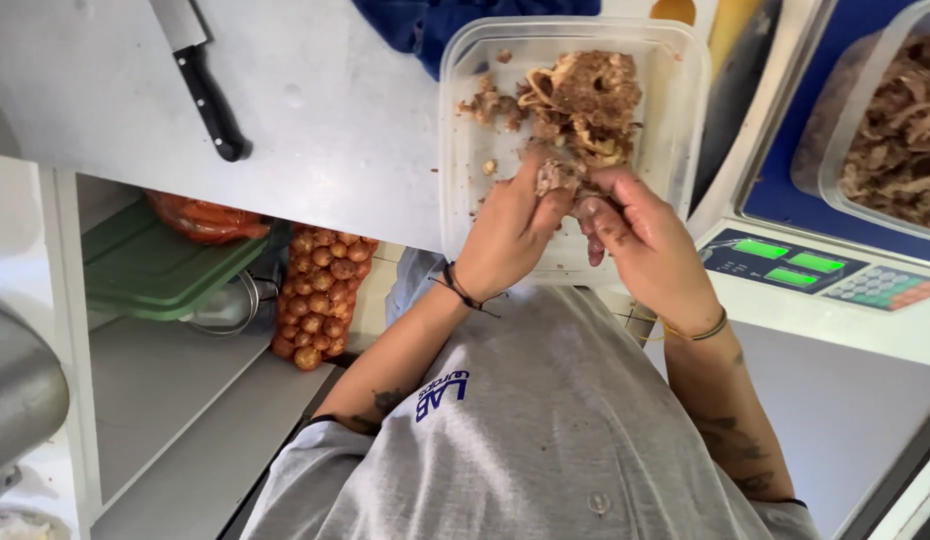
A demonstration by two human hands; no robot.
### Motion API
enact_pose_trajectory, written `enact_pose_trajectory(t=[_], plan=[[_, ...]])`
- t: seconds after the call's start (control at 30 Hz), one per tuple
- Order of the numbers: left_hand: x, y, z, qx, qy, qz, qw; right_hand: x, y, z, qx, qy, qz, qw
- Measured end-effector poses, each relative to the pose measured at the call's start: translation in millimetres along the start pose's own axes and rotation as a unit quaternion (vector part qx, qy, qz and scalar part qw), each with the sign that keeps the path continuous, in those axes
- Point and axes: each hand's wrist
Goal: Shredding cooked meat by hand and placing it into a container on a digital scale
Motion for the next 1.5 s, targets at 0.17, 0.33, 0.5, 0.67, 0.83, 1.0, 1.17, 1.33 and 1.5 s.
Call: enact_pose_trajectory(t=[0.17, 0.33, 0.5, 0.67, 0.83, 1.0, 1.17, 1.33, 1.5], plan=[[-27, 22, 0, 0.071, -0.109, -0.161, 0.978, -57, 12, -12, 0.0, -0.097, 0.095, 0.991], [-19, 21, 12, 0.023, 0.066, 0.285, 0.956, -80, 17, -24, 0.003, -0.092, 0.294, 0.951], [35, -36, 36, 0.124, 0.059, 0.198, 0.971, -81, 12, -28, -0.03, -0.159, 0.294, 0.942], [96, -75, 63, 0.195, 0.058, 0.152, 0.967, -91, 1, -33, -0.053, -0.261, 0.329, 0.906], [139, -94, 85, 0.264, 0.047, 0.25, 0.93, -111, 16, -45, -0.106, -0.364, 0.3, 0.875], [178, -113, 101, 0.313, 0.059, 0.24, 0.917, -140, 15, -54, -0.191, -0.398, 0.259, 0.859], [195, -131, 117, 0.352, 0.055, 0.218, 0.909, -173, 32, -63, -0.235, -0.413, 0.235, 0.848], [201, -139, 122, 0.31, 0.124, 0.231, 0.914, -224, 19, -71, -0.276, -0.333, 0.191, 0.881], [212, -143, 139, 0.333, 0.073, 0.269, 0.901, -256, 27, -85, -0.196, -0.385, 0.127, 0.893]])
Point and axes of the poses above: each hand's wrist, its own z-axis towards the middle knuckle, its own x-axis out of the palm, y = z × x, and after that the axes turned 5 degrees about x, right-handed
